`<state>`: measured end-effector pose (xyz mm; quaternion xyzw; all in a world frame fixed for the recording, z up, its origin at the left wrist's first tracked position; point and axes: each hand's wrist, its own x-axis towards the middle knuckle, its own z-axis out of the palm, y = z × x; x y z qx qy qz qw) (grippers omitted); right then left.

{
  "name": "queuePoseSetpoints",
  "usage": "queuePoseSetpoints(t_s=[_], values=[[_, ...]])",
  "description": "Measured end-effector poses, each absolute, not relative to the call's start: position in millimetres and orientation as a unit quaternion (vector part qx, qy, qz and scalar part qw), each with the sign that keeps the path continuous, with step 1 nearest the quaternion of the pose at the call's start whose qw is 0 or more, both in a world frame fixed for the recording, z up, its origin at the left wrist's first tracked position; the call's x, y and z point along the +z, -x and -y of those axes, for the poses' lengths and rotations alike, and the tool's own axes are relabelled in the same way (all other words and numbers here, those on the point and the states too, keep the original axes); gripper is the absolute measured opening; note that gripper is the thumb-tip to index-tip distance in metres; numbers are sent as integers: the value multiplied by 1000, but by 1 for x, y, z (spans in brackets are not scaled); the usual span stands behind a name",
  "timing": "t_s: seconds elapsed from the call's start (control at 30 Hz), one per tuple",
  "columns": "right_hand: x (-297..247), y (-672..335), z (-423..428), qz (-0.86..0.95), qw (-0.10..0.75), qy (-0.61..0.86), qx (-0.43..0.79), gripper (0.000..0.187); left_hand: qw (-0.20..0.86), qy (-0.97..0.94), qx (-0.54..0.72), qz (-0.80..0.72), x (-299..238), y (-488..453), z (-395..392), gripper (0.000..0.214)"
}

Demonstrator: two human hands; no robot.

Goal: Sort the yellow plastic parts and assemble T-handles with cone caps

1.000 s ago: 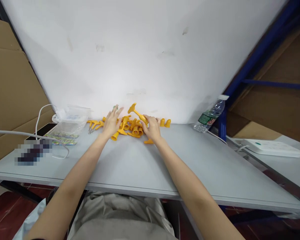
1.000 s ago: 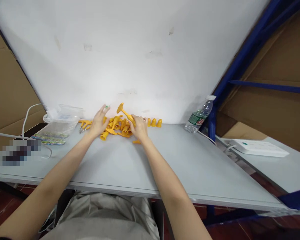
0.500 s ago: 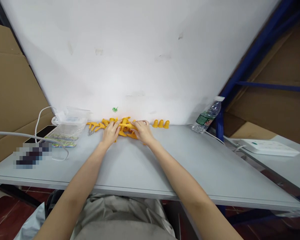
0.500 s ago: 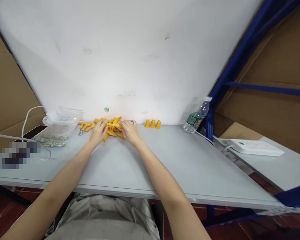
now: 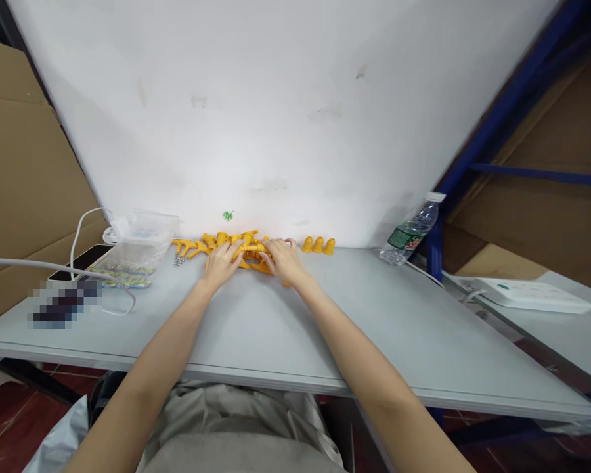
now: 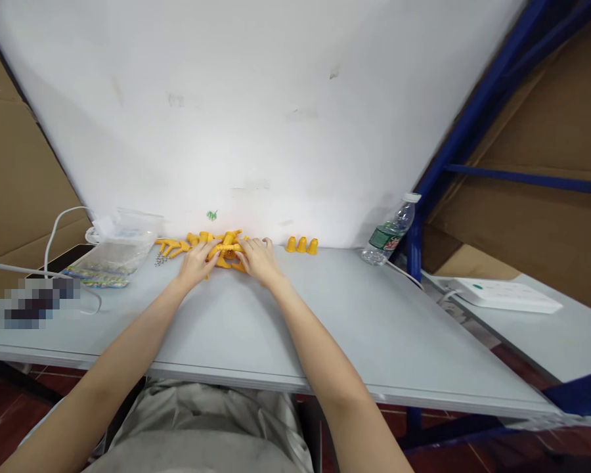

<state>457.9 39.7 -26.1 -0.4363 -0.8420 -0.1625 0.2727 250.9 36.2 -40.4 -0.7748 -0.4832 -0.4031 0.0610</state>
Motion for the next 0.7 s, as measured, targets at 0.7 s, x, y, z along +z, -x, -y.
queuePoseSetpoints(t_s=[0.7], values=[[-64, -591, -69, 365, 421, 830, 16, 40, -99, 541, -592, 590, -46, -231, -58, 23]])
